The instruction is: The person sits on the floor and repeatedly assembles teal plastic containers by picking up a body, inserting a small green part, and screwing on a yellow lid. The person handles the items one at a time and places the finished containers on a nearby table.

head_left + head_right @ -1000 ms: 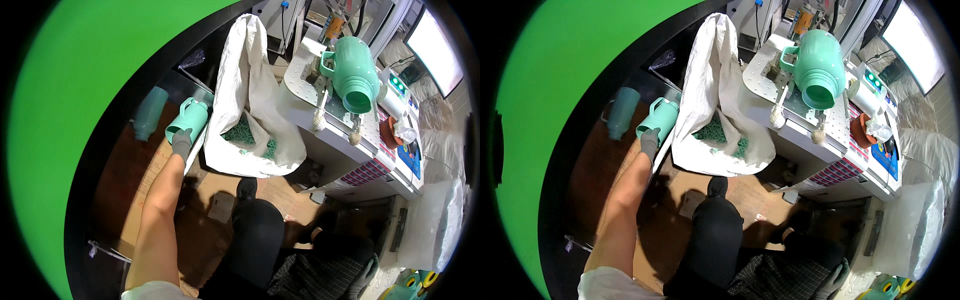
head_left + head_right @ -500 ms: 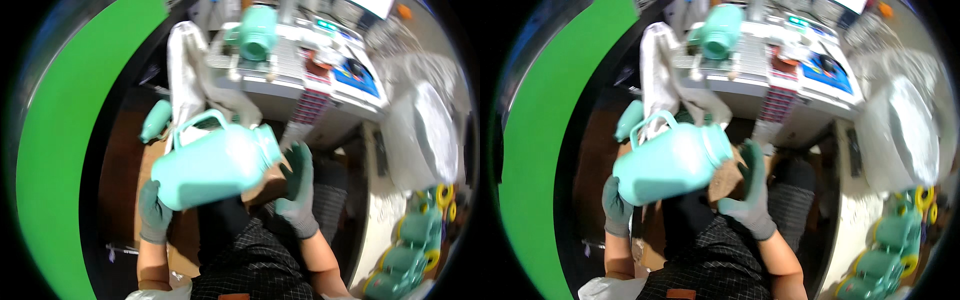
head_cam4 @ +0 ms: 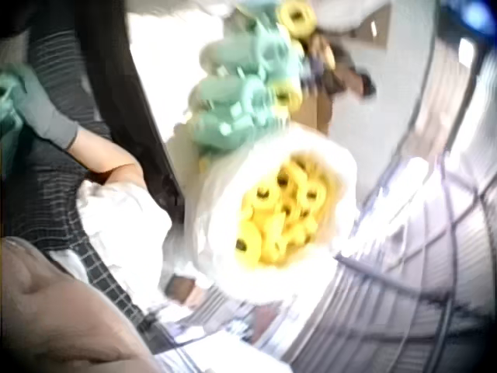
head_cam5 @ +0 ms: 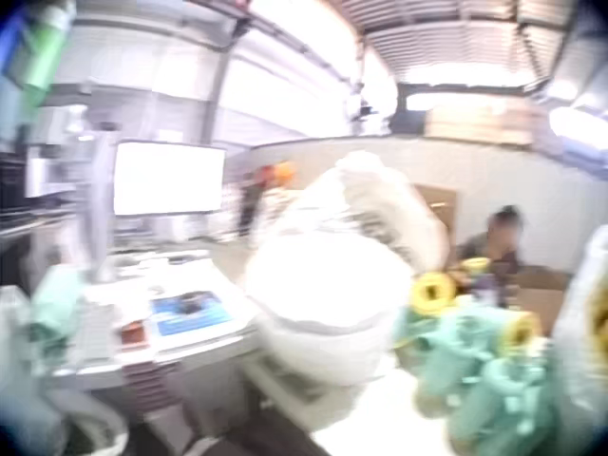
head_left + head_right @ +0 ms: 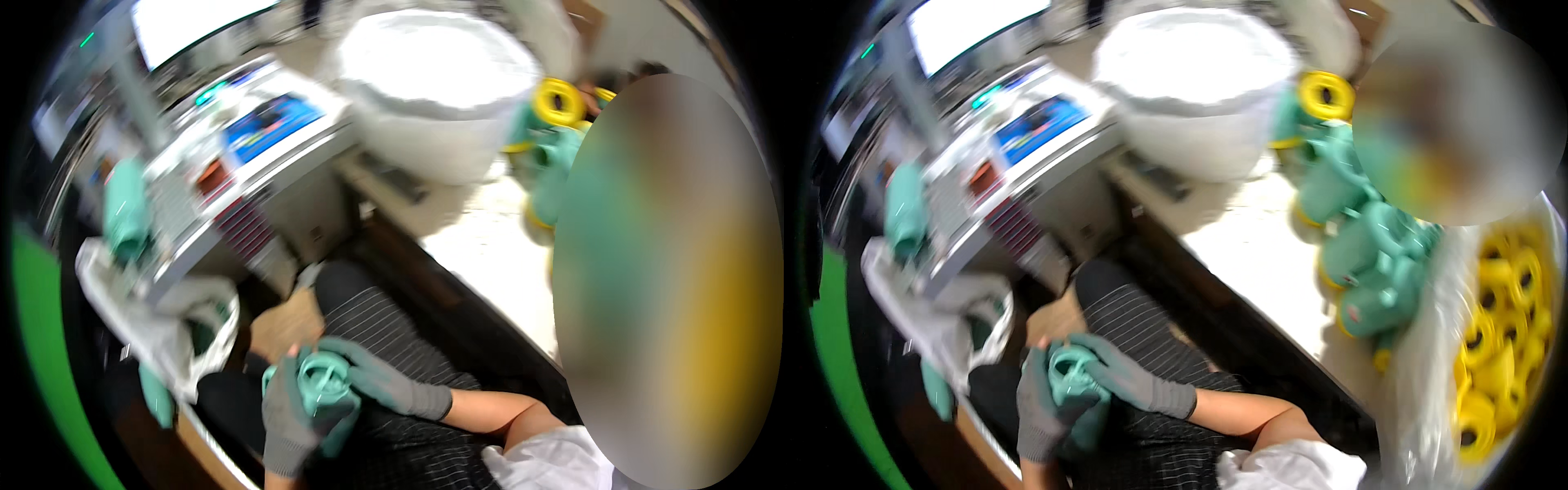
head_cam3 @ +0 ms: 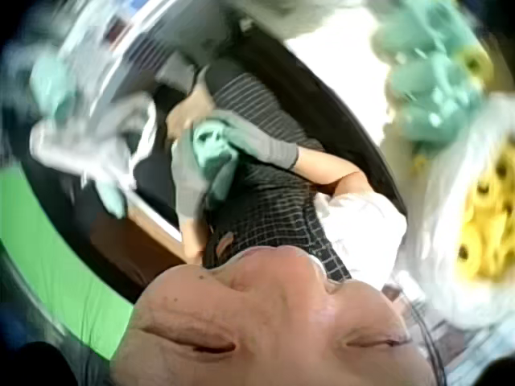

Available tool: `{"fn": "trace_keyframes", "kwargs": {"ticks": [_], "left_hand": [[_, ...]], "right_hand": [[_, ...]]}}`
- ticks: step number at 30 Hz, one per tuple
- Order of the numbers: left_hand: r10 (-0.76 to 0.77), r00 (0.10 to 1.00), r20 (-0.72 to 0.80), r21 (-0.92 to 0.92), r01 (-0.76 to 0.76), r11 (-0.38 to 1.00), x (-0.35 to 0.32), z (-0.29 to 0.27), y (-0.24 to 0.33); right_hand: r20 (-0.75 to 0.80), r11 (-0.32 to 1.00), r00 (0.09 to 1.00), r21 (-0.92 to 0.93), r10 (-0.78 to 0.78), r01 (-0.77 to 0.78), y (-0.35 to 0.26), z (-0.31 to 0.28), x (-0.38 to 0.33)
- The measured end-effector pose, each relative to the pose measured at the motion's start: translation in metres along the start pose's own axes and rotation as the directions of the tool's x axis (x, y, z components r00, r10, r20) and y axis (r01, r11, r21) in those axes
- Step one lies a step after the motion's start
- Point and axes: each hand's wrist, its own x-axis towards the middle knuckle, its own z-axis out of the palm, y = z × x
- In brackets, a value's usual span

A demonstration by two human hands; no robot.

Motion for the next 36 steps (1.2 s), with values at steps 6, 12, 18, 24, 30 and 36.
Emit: {"fn": "trace_keyframes", "kwargs": {"ticks": [6, 12, 18, 24, 30, 36], "left_hand": [[0.052, 0.93, 0.363, -0.034, -0.043, 0.998, 0.032, 0.013, 0.029], [0.211, 0.892, 0.399, -0.052, -0.208, 0.977, 0.018, 0.022, 0.024], [0.246, 0.924, 0.293, 0.052, -0.272, 0.961, -0.016, 0.048, 0.04], [0.073, 0.992, 0.1, -0.213, -0.05, 0.976, -0.028, -0.035, 0.004], [0.116, 0.993, 0.034, -0.34, -0.098, 0.935, -0.052, -0.069, -0.013], [0.139, 0.99, 0.023, -0.276, -0.127, 0.953, -0.078, -0.039, 0.013]], "right_hand": [[0.253, 0.6, 0.959, -0.75, -0.129, 0.279, -0.053, -0.039, -0.039], [0.577, 0.538, 0.782, -0.593, -0.235, 0.599, -0.046, -0.042, -0.032], [0.652, 0.464, 0.697, -0.738, 0.299, 0.49, -0.103, -0.042, -0.043], [0.624, 0.108, 0.781, -0.778, 0.028, 0.619, -0.173, -0.02, -0.03], [-0.012, 0.192, 0.859, -0.976, -0.511, 0.101, -0.14, -0.02, -0.006], [0.291, 0.415, 0.779, -0.715, -0.555, 0.563, -0.018, 0.133, 0.182]]}}
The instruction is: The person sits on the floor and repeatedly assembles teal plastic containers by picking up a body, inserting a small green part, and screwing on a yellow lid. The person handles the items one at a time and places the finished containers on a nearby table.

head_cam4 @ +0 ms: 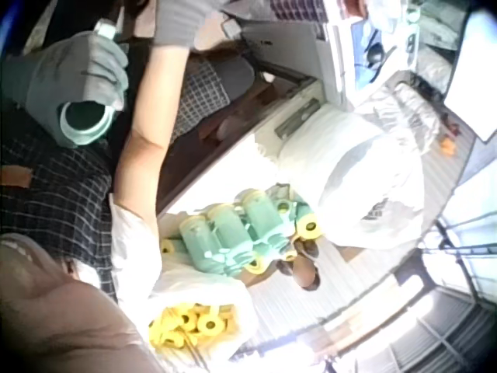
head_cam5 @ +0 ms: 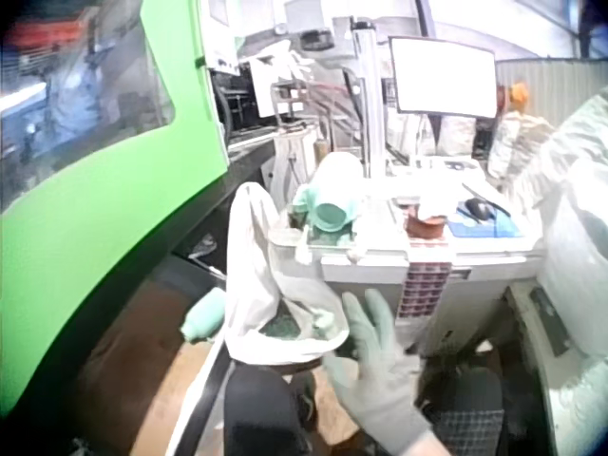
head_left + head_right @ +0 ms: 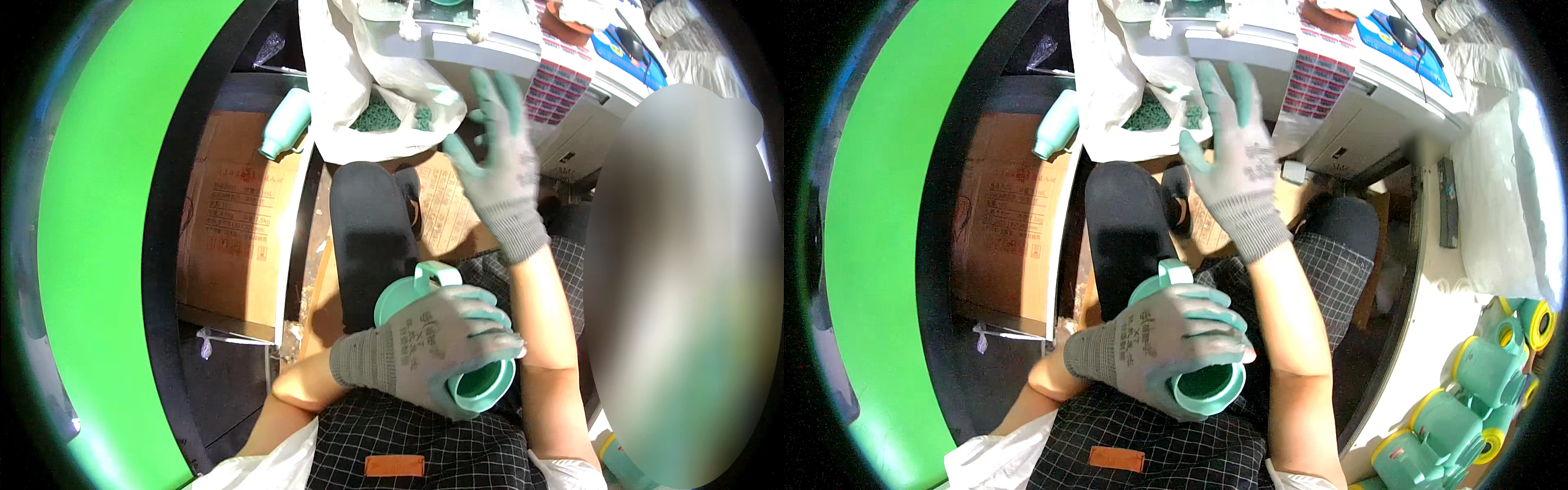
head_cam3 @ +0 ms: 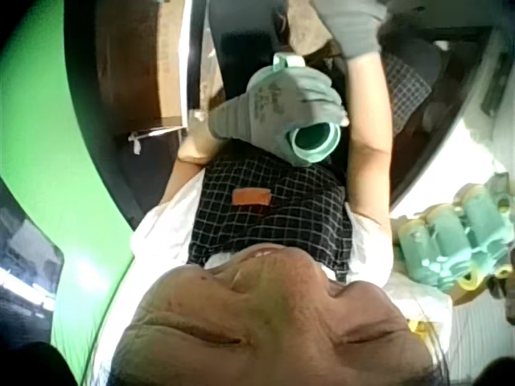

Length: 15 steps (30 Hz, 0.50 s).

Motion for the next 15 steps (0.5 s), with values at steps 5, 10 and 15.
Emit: {"fn": "trace_keyframes", "kwargs": {"ticks": [5, 10, 15], "left_hand": [[-0.013, 1.0, 0.0, -0.074, 0.013, 0.997, -0.013, -0.002, -0.001], [-0.127, 0.967, -0.221, -0.084, 0.111, 0.99, 0.006, -0.037, 0.006], [-0.156, 0.954, -0.257, -0.073, 0.142, 0.987, 0.049, -0.015, -0.005]], "right_hand": [[0.074, 0.991, 0.989, 0.044, 0.126, -0.129, 0.019, -0.028, -0.058], [-0.087, 0.938, 0.935, 0.072, 0.343, -0.338, 0.026, -0.086, -0.152], [-0.35, 0.81, 0.774, -0.067, 0.527, -0.582, 0.068, -0.193, -0.231]]}}
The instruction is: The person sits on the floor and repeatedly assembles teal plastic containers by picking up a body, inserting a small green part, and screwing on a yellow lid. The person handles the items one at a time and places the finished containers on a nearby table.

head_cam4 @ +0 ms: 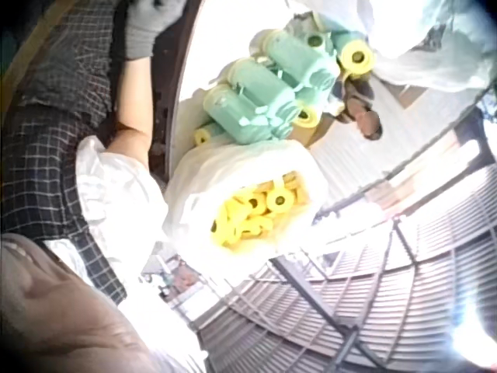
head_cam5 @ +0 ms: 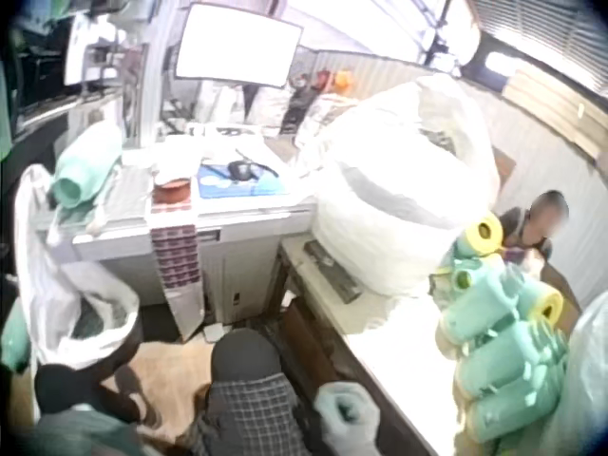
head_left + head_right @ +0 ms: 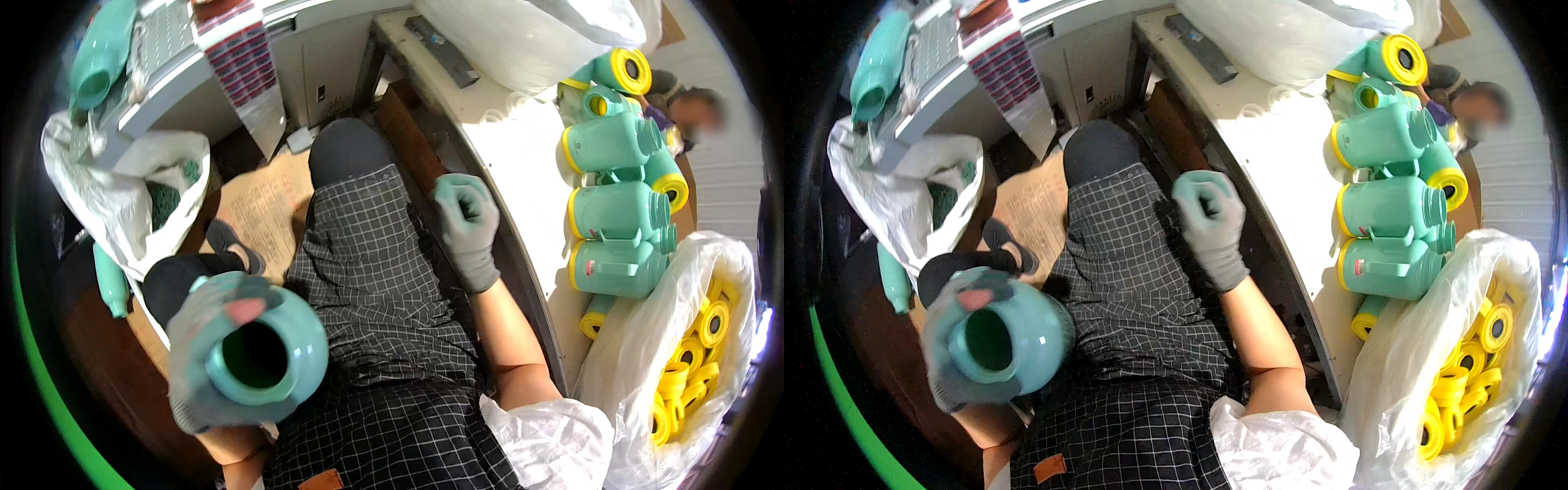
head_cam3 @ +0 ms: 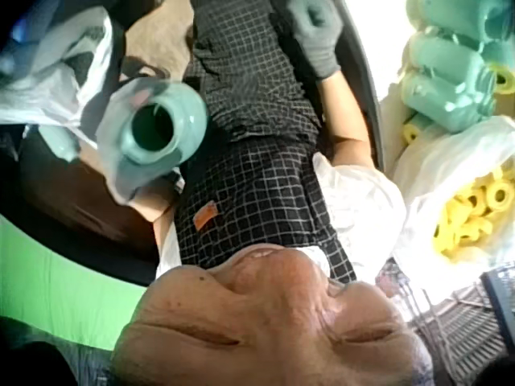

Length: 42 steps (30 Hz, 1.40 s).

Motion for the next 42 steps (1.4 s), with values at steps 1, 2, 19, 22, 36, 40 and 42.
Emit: {"fn": "trace_keyframes", "kwargs": {"ticks": [1, 2, 19, 22, 36, 40, 42], "left_hand": [[0.074, 0.983, 0.165, 0.024, -0.079, 0.997, 0.015, 0.003, -0.005], [0.042, 0.955, 0.294, 0.087, -0.07, 0.994, 0.018, 0.01, -0.013], [0.076, 0.95, 0.304, 0.128, -0.12, 0.985, -0.006, 0.037, -0.017], [0.055, 0.939, 0.34, 0.141, -0.108, 0.984, -0.007, 0.046, -0.029], [0.248, 0.958, 0.141, 0.601, -0.282, 0.748, -0.003, 0.078, -0.059], [0.125, 0.977, 0.174, 0.596, -0.206, 0.777, -0.014, 0.036, 0.025], [0.146, 0.977, 0.154, 0.561, -0.208, 0.801, -0.012, 0.03, 0.019]], "right_hand": [[-0.077, 0.999, 0.996, -0.016, 0.043, -0.044, 0.02, -0.019, 0.002], [-0.148, 0.996, 0.985, -0.006, 0.092, -0.094, 0.034, -0.033, 0.008], [0.112, 0.663, 0.992, -0.738, -0.066, 0.127, 0.194, -0.087, 0.171], [-0.114, 0.809, 0.969, -0.576, -0.219, 0.115, 0.179, -0.086, 0.161], [0.472, 0.734, 0.563, 0.447, -0.679, 0.511, -0.095, 0.013, 0.045], [0.178, 0.604, 0.591, 0.42, -0.787, 0.678, -0.124, 0.028, 0.031], [0.322, 0.625, 0.54, 0.48, -0.778, 0.615, -0.13, 0.026, 0.029]]}}
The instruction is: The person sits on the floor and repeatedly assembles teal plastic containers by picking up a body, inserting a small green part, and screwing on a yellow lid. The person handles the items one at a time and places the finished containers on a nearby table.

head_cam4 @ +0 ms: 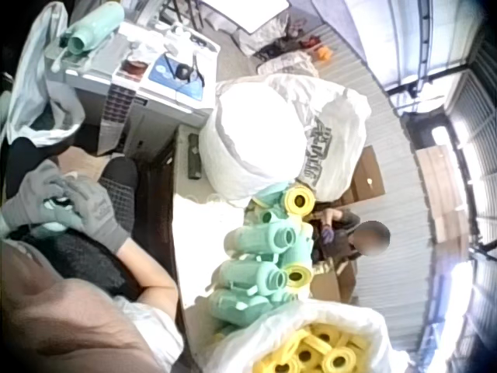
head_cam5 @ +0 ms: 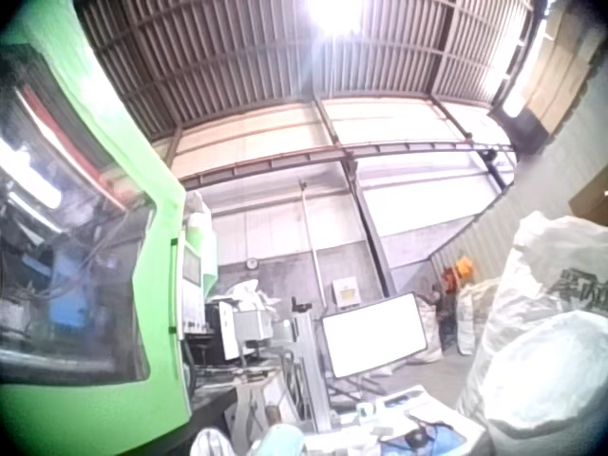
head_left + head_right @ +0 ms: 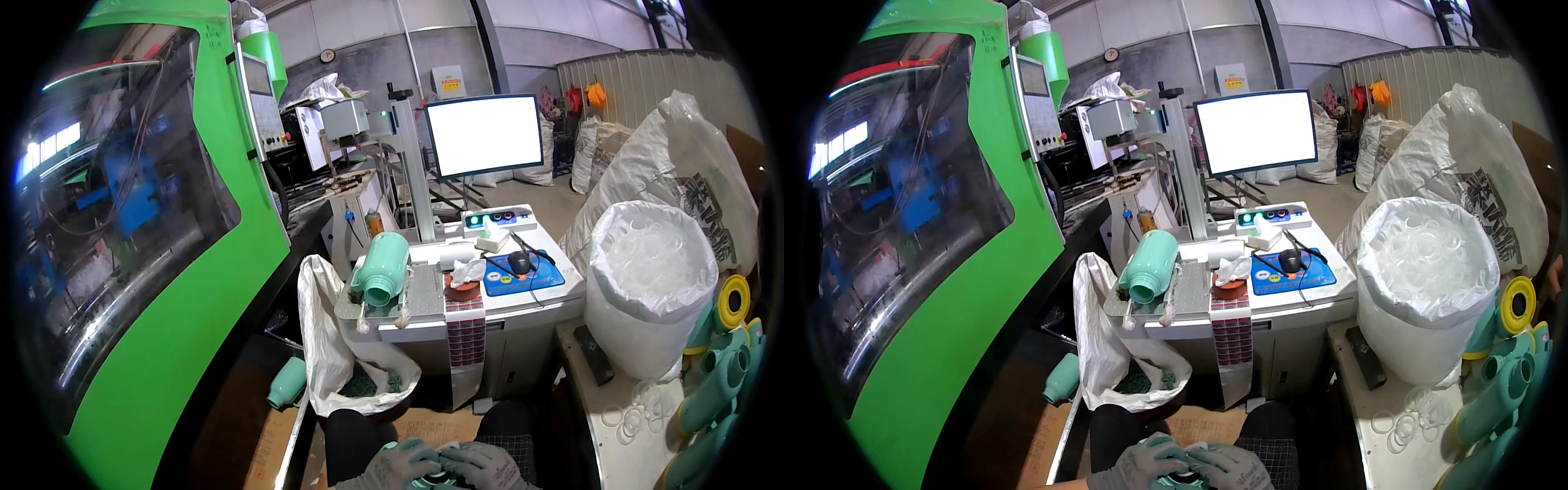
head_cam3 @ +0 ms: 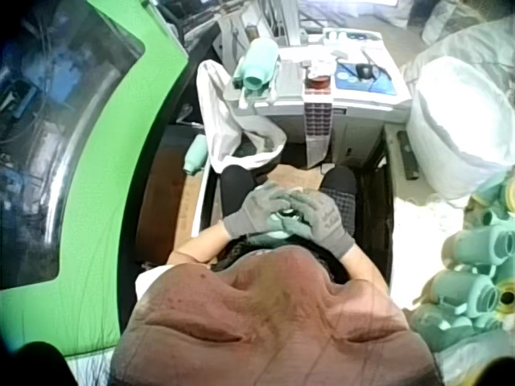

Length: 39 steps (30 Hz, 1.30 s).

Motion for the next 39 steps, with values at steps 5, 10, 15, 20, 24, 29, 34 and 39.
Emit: {"fn": "trace_keyframes", "kwargs": {"ticks": [5, 10, 15, 20, 24, 29, 34, 39], "left_hand": [[0.098, 0.992, 0.078, -0.032, -0.096, 0.995, -0.009, 0.019, -0.034], [0.286, 0.944, 0.164, 0.192, -0.315, 0.929, 0.0, 0.005, -0.038], [0.124, 0.985, 0.117, 0.23, -0.149, 0.962, 0.016, -0.017, -0.024], [0.155, 0.957, 0.243, 0.274, -0.221, 0.936, 0.033, -0.025, -0.017], [0.042, 0.953, 0.3, 0.379, -0.16, 0.911, 0.038, -0.032, -0.011], [0.186, 0.907, 0.377, 0.346, -0.324, 0.88, 0.077, -0.032, -0.015], [0.123, 0.693, 0.71, 0.116, -0.288, 0.951, 0.086, -0.032, -0.03], [0.0, 0.709, 0.705, 0.16, -0.159, 0.974, 0.091, -0.023, -0.026]], "right_hand": [[0.161, 0.996, 0.983, 0.001, 0.088, -0.089, -0.021, 0.002, -0.01], [0.14, 0.975, 0.965, -0.012, 0.222, -0.223, -0.024, 0.023, -0.023], [0.053, 0.954, 0.953, -0.05, 0.3, -0.297, -0.038, 0.043, -0.018], [0.164, 0.96, 0.946, -0.004, 0.278, -0.281, -0.019, 0.029, -0.005], [0.197, 0.928, 0.91, -0.001, 0.365, -0.373, -0.03, 0.036, -0.002], [0.195, 0.96, 0.949, -0.183, 0.247, -0.213, -0.026, 0.033, -0.001], [0.19, 0.962, 0.943, -0.08, 0.273, -0.263, -0.022, 0.037, -0.008], [0.187, 0.948, 0.93, -0.04, 0.317, -0.315, -0.024, 0.034, 0.0]]}}
